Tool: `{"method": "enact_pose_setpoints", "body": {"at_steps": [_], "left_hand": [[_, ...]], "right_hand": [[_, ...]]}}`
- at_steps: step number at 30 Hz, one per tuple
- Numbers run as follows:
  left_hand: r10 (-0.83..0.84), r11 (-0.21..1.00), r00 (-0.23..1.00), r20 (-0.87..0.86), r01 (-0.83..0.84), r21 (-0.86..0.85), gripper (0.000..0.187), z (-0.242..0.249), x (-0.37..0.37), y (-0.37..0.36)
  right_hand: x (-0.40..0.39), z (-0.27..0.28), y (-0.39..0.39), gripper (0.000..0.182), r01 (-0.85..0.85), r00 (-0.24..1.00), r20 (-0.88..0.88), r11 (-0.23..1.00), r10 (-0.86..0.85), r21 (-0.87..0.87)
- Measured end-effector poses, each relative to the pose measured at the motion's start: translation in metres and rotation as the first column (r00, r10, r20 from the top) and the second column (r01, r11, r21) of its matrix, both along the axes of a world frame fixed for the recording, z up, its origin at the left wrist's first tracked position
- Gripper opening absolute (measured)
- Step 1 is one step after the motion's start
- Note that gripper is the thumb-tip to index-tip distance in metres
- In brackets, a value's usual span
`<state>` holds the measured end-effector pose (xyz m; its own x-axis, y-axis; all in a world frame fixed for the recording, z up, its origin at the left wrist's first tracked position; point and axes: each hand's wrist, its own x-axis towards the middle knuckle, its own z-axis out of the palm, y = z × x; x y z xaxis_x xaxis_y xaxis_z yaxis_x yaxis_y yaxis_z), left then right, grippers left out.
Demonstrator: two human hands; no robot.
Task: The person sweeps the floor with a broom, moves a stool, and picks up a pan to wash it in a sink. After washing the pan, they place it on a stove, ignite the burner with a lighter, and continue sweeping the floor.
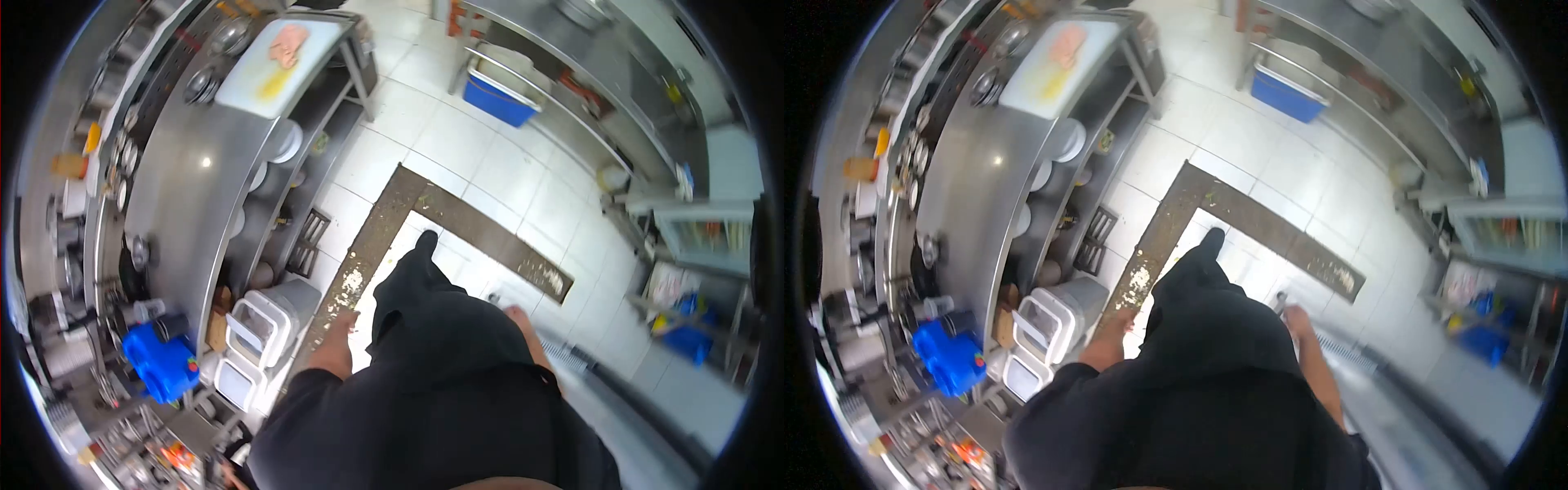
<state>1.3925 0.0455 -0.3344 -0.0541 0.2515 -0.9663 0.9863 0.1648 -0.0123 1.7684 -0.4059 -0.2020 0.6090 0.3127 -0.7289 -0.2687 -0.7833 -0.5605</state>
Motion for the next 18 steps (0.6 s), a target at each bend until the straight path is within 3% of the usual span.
{"method": "enact_pose_setpoints", "body": {"at_steps": [2, 3, 4, 5, 6, 7, 8, 10, 13, 16, 17, 18], "left_hand": [[-0.089, 0.921, 0.990, 0.107, 0.041, 0.388, 0.070, -0.063, 0.056, 0.017], [-0.175, 0.961, 0.973, 0.148, 0.136, 0.240, 0.059, -0.054, 0.086, 0.057], [-0.416, 0.830, 0.884, 0.213, 0.273, 0.487, 0.051, -0.027, 0.132, 0.079], [-0.578, 0.763, 0.797, 0.172, 0.454, 0.461, 0.047, -0.028, 0.172, 0.112], [-0.345, 0.907, 0.908, 0.236, 0.258, 0.332, 0.047, 0.060, 0.236, 0.134], [-0.161, 0.851, 0.950, 0.267, -0.003, 0.526, 0.050, 0.055, 0.277, 0.143], [-0.223, 0.834, 0.903, 0.367, -0.018, 0.552, 0.055, 0.069, 0.318, 0.160], [-0.138, 0.756, 0.779, 0.612, -0.317, 0.573, 0.050, 0.145, 0.383, 0.153], [-0.312, 0.728, 0.681, 0.662, -0.277, 0.628, 0.041, 0.217, 0.413, 0.115], [-0.441, 0.591, 0.685, 0.580, -0.265, 0.762, 0.037, 0.225, 0.392, 0.078], [-0.347, 0.598, 0.772, 0.532, -0.255, 0.760, 0.037, 0.214, 0.373, 0.065], [-0.117, 0.648, 0.790, 0.601, -0.398, 0.649, 0.037, 0.203, 0.351, 0.046]], "right_hand": [[0.024, 0.006, 0.001, 0.029, -0.115, 0.992, -0.054, 0.993, 0.113, -0.028], [0.039, 0.006, -0.004, 0.028, -0.145, 0.986, -0.095, 0.988, 0.140, -0.051], [0.057, 0.003, -0.009, 0.027, -0.168, 0.978, -0.136, 0.983, 0.157, -0.078], [0.076, 0.001, -0.015, 0.026, -0.185, 0.971, -0.172, 0.977, 0.165, -0.104], [0.098, -0.007, -0.020, 0.024, -0.197, 0.965, -0.198, 0.972, 0.170, -0.127], [0.123, -0.012, -0.020, 0.023, -0.207, 0.960, -0.218, 0.968, 0.173, -0.144], [0.147, -0.017, -0.022, 0.022, -0.216, 0.957, -0.232, 0.964, 0.176, -0.156], [0.203, -0.032, -0.021, 0.020, -0.226, 0.951, -0.253, 0.959, 0.180, -0.169], [0.284, -0.055, -0.012, 0.016, -0.191, 0.955, -0.260, 0.968, 0.145, -0.162], [0.359, -0.084, 0.012, 0.013, -0.070, 0.970, -0.238, 0.995, 0.052, -0.067], [0.386, -0.099, 0.023, 0.012, -0.025, 0.975, -0.219, 1.000, 0.025, 0.005], [0.421, -0.116, 0.044, 0.011, 0.004, 0.981, -0.194, 0.992, 0.021, 0.129]]}}
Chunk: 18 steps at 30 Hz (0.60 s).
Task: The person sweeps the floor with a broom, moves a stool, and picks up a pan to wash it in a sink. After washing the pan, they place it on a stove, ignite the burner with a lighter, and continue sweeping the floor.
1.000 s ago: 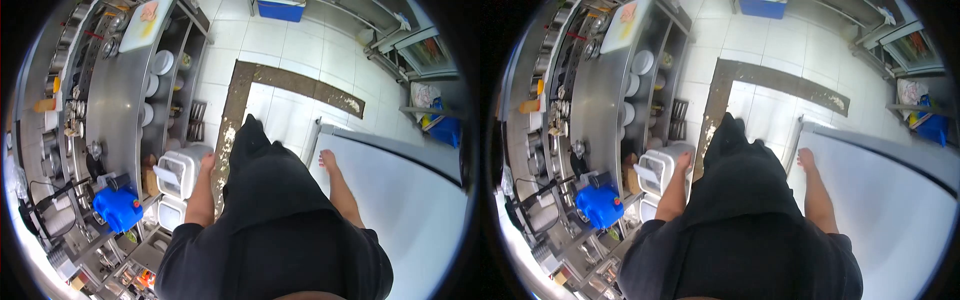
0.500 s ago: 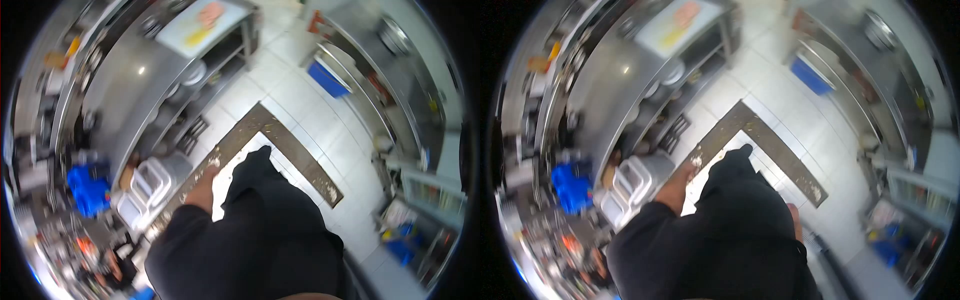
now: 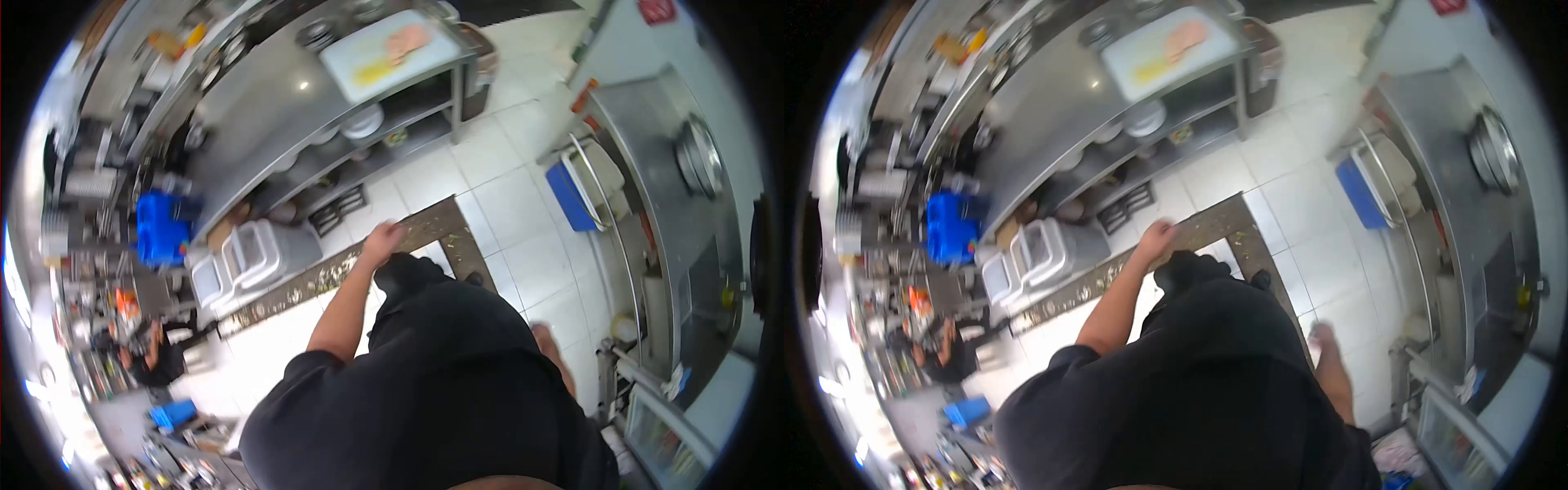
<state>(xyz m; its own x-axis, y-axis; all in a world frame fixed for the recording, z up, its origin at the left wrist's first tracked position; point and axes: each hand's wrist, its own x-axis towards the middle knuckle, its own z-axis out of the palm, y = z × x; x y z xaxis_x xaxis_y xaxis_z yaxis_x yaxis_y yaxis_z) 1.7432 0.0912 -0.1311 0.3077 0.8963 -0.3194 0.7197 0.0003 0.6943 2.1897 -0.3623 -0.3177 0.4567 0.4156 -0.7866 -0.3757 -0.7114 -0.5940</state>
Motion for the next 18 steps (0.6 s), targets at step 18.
{"method": "enact_pose_setpoints", "body": {"at_steps": [18], "left_hand": [[-0.028, 0.889, 0.987, -0.161, -0.049, -0.455, 0.036, -0.180, -0.004, -0.003]], "right_hand": [[0.111, 0.128, 0.504, 0.025, -0.575, 0.806, 0.289, 0.798, 0.516, 0.181]]}}
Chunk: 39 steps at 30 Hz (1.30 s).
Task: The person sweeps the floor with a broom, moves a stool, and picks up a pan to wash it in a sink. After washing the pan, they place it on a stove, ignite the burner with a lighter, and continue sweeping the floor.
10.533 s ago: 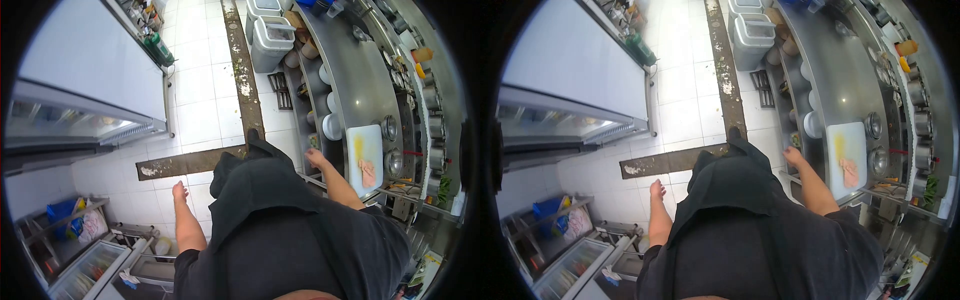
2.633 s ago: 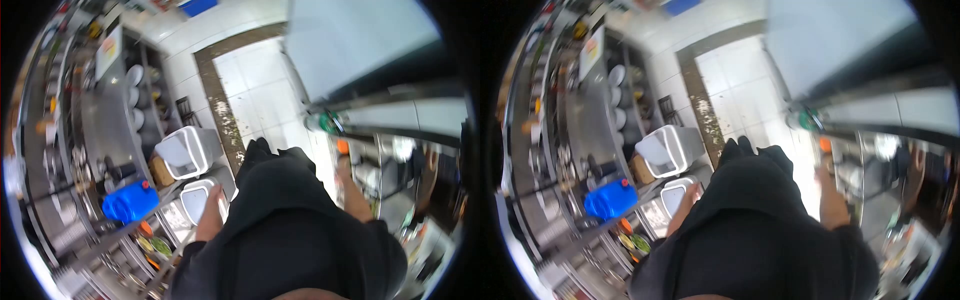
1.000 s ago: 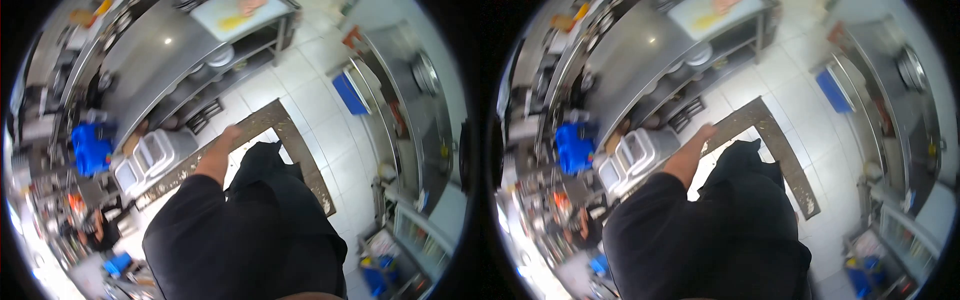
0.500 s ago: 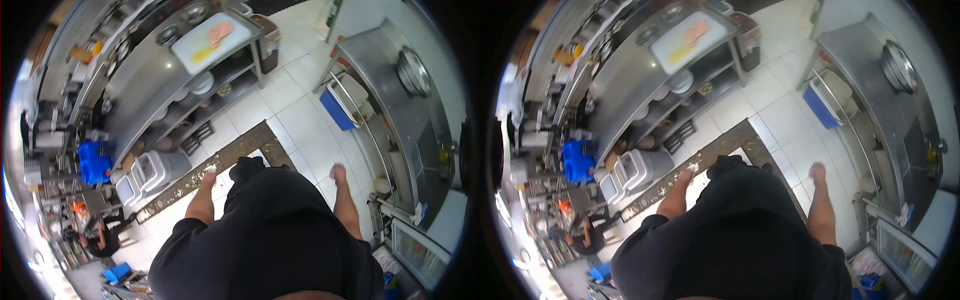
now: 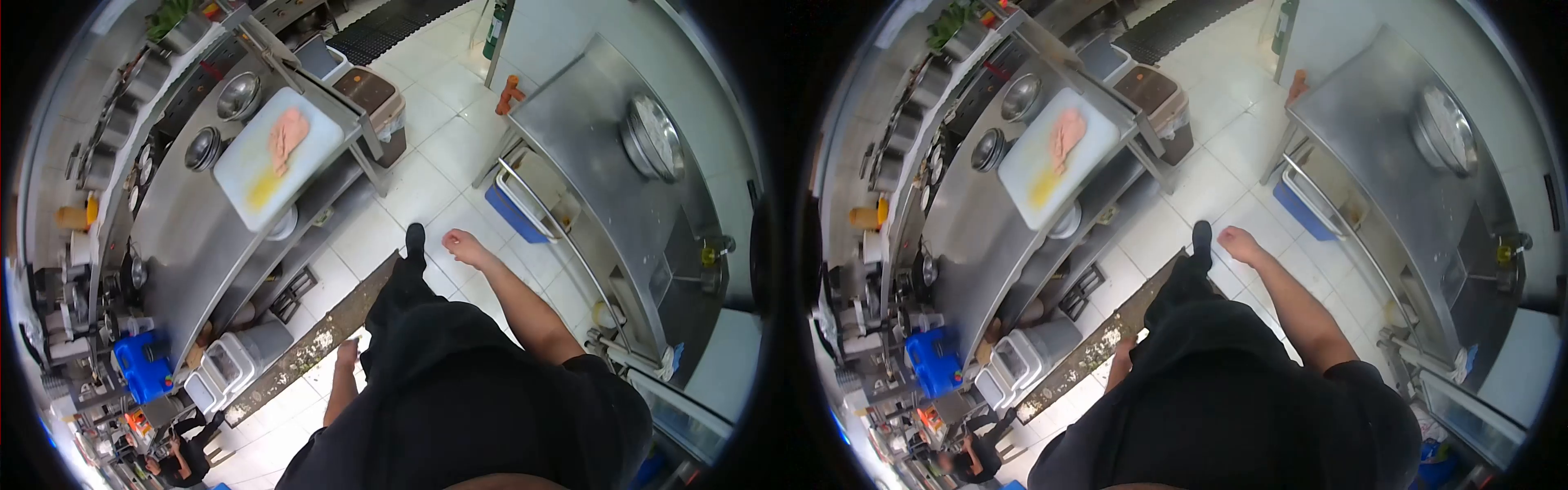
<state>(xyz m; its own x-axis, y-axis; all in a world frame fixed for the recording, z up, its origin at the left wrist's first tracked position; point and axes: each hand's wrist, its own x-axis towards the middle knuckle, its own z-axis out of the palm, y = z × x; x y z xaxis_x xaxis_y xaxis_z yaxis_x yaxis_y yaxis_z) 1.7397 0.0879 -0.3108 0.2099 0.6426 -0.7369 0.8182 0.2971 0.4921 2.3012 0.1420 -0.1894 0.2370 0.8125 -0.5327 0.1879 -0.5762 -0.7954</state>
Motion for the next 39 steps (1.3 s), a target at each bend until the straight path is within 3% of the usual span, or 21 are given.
{"method": "enact_pose_setpoints", "body": {"at_steps": [2, 3, 5, 6, 7, 9, 11, 13, 16, 17, 20, 21, 23, 25, 28, 29, 32, 35, 37, 39], "left_hand": [[0.384, 0.920, 0.923, -0.004, -0.383, -0.082, 0.035, 0.032, 0.075, 0.084], [0.328, 0.944, 0.942, 0.066, -0.326, -0.041, 0.037, 0.048, 0.106, 0.127], [0.222, 0.965, 0.953, 0.204, -0.245, 0.098, 0.034, 0.097, 0.184, 0.207], [0.289, 0.950, 0.879, 0.378, -0.313, 0.000, 0.031, 0.127, 0.228, 0.242], [0.277, 0.961, 0.870, 0.408, -0.253, -0.113, 0.031, 0.193, 0.284, 0.284], [0.094, 0.993, 0.890, 0.446, -0.056, -0.099, 0.036, 0.246, 0.366, 0.352], [-0.217, 0.975, 0.850, 0.479, 0.166, 0.147, 0.039, 0.245, 0.432, 0.416], [-0.347, 0.929, 0.812, 0.468, 0.228, 0.293, 0.038, 0.276, 0.508, 0.470], [-0.385, 0.907, 0.797, 0.465, 0.235, 0.349, 0.036, 0.263, 0.591, 0.553], [-0.456, 0.844, 0.800, 0.390, 0.249, 0.476, 0.035, 0.250, 0.610, 0.580], [-0.438, 0.823, 0.845, 0.306, 0.240, 0.515, 0.036, 0.194, 0.642, 0.663], [-0.333, 0.832, 0.909, 0.251, 0.158, 0.531, 0.036, 0.197, 0.646, 0.677], [-0.259, 0.873, 0.952, 0.162, 0.159, 0.462, 0.036, 0.182, 0.639, 0.715], [-0.174, 0.861, 0.982, 0.072, 0.116, 0.495, 0.037, 0.161, 0.625, 0.740], [-0.051, 0.929, 0.999, 0.003, 0.046, 0.368, 0.039, 0.158, 0.609, 0.768], [-0.022, 0.933, 0.999, -0.048, 0.037, 0.358, 0.039, 0.152, 0.604, 0.777], [0.047, 0.952, 0.994, -0.103, -0.013, 0.307, 0.040, 0.139, 0.605, 0.800], [0.017, 0.946, 0.989, -0.148, 0.032, 0.322, 0.040, 0.107, 0.626, 0.837], [-0.014, 0.948, 0.992, -0.127, 0.053, 0.312, 0.041, 0.089, 0.656, 0.875], [-0.016, 0.966, 0.999, -0.046, 0.027, 0.258, 0.042, 0.084, 0.700, 0.920]], "right_hand": [[0.018, -0.003, 0.058, 0.023, -0.113, 0.951, 0.309, 0.951, 0.020, 0.286], [0.032, 0.036, 0.082, 0.020, -0.013, 0.957, 0.282, 0.954, -0.075, 0.298], [0.089, 0.044, 0.121, 0.018, 0.007, 0.885, 0.434, 0.938, -0.167, 0.347], [0.121, 0.055, 0.137, 0.019, 0.053, 0.865, 0.452, 0.935, -0.218, 0.350], [0.155, 0.065, 0.153, 0.021, 0.102, 0.838, 0.470, 0.926, -0.277, 0.363], [0.226, 0.057, 0.165, 0.025, 0.271, 0.817, 0.371, 0.863, -0.441, 0.426], [0.257, 0.104, 0.171, 0.028, 0.495, 0.783, 0.182, 0.773, -0.595, 0.396], [0.283, 0.115, 0.172, 0.026, 0.524, 0.768, 0.195, 0.773, -0.610, 0.357], [0.310, 0.110, 0.193, 0.026, 0.570, 0.756, 0.168, 0.762, -0.633, 0.309], [0.317, 0.101, 0.198, 0.026, 0.589, 0.753, 0.149, 0.758, -0.641, 0.281], [0.359, 0.076, 0.237, 0.026, 0.559, 0.778, 0.173, 0.792, -0.604, 0.247], [0.372, 0.077, 0.259, 0.027, 0.631, 0.757, 0.043, 0.746, -0.652, 0.213], [0.400, 0.086, 0.301, 0.026, 0.582, 0.787, 0.059, 0.771, -0.614, 0.257], [0.442, 0.096, 0.360, 0.024, 0.535, 0.808, 0.094, 0.791, -0.581, 0.297], [0.483, 0.153, 0.445, 0.027, 0.337, 0.854, 0.263, 0.862, -0.449, 0.377], [0.498, 0.158, 0.470, 0.030, 0.308, 0.875, 0.269, 0.891, -0.403, 0.334], [0.553, 0.126, 0.522, 0.030, 0.160, 0.911, 0.329, 0.948, -0.249, 0.276], [0.596, 0.086, 0.540, 0.026, 0.045, 0.804, 0.585, 0.992, -0.104, 0.116], [0.631, 0.019, 0.521, 0.027, 0.169, 0.843, 0.521, 0.985, -0.132, -0.023], [0.634, -0.011, 0.488, 0.034, 0.269, 0.856, 0.501, 0.938, -0.128, -0.221]]}}
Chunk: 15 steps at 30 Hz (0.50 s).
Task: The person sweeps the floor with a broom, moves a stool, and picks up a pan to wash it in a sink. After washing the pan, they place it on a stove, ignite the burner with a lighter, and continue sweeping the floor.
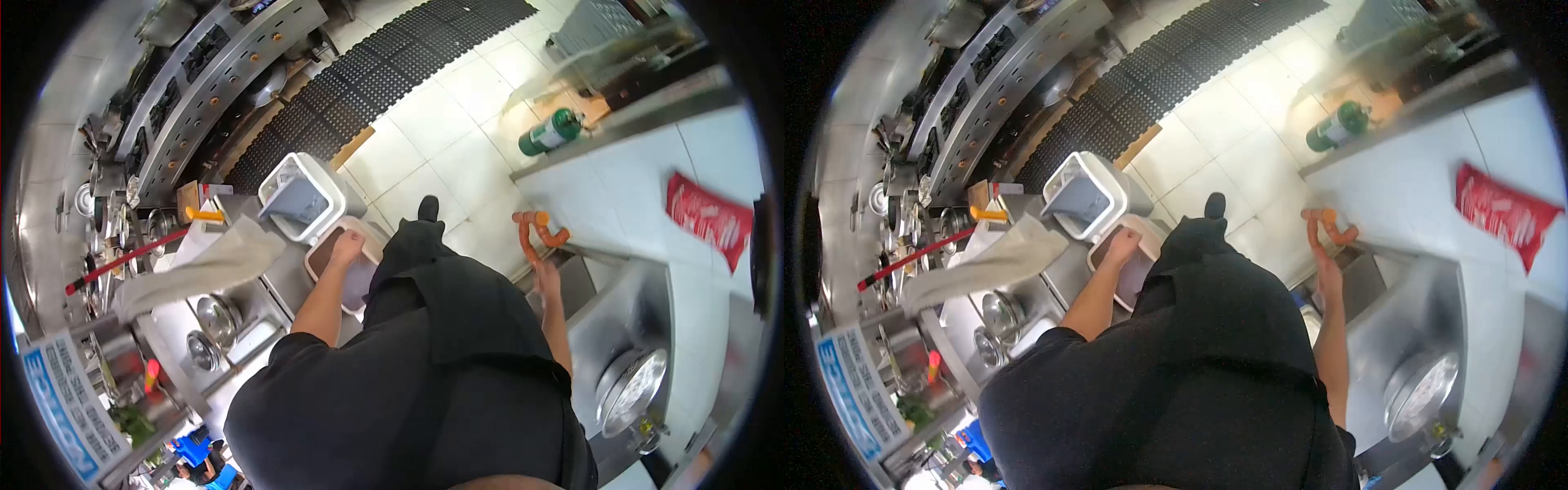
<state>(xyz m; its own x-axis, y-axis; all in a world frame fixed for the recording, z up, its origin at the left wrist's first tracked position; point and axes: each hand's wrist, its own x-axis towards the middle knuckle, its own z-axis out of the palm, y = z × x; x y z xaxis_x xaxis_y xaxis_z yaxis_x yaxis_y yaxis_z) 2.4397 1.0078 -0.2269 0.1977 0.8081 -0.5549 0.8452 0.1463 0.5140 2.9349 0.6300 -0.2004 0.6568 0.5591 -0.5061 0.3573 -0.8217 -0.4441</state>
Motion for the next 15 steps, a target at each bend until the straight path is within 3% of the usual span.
{"method": "enact_pose_setpoints", "body": {"at_steps": [1, 2, 3, 4, 5, 7, 9, 13, 15], "left_hand": [[-0.062, 0.997, 0.998, 0.025, 0.063, -0.040, 0.042, 0.003, 0.024, 0.030], [-0.119, 0.989, 0.992, 0.046, 0.122, -0.081, 0.042, 0.013, 0.046, 0.061], [-0.167, 0.977, 0.984, 0.066, 0.174, -0.123, 0.042, 0.026, 0.061, 0.085], [-0.155, 0.986, 0.983, 0.102, 0.160, -0.047, 0.041, 0.038, 0.078, 0.113], [-0.141, 0.990, 0.981, 0.135, 0.139, 0.027, 0.041, 0.052, 0.092, 0.139], [-0.140, 0.988, 0.972, 0.188, 0.123, 0.095, 0.042, 0.068, 0.103, 0.195], [0.013, 0.954, 0.990, 0.137, -0.054, 0.294, 0.045, 0.079, 0.100, 0.241], [0.299, 0.699, 0.928, 0.222, -0.372, 0.611, 0.049, 0.095, 0.071, 0.322], [0.447, 0.631, 0.853, 0.271, -0.515, 0.580, 0.046, 0.104, 0.040, 0.359]], "right_hand": [[0.001, -0.013, -0.015, 0.039, 0.049, 0.998, -0.023, 0.994, -0.051, -0.100], [0.009, -0.073, -0.079, 0.020, -0.522, 0.710, 0.461, 0.837, 0.533, -0.164], [0.004, -0.059, -0.076, 0.020, -0.119, 0.993, -0.001, 0.980, 0.120, -0.163], [0.004, -0.050, -0.063, 0.019, 0.083, 0.976, -0.174, 0.962, -0.131, -0.260], [0.013, -0.045, -0.046, 0.019, 0.140, 0.947, -0.235, 0.942, -0.217, -0.305], [0.028, -0.039, -0.005, 0.017, 0.148, 0.909, -0.321, 0.927, -0.265, -0.345], [0.050, -0.040, 0.054, 0.016, 0.112, 0.898, -0.367, 0.934, -0.242, -0.341], [0.104, -0.048, 0.189, 0.014, 0.003, 0.893, -0.428, 0.951, -0.143, -0.310], [0.135, -0.059, 0.268, 0.014, -0.063, 0.885, -0.459, 0.955, -0.080, -0.289]]}}
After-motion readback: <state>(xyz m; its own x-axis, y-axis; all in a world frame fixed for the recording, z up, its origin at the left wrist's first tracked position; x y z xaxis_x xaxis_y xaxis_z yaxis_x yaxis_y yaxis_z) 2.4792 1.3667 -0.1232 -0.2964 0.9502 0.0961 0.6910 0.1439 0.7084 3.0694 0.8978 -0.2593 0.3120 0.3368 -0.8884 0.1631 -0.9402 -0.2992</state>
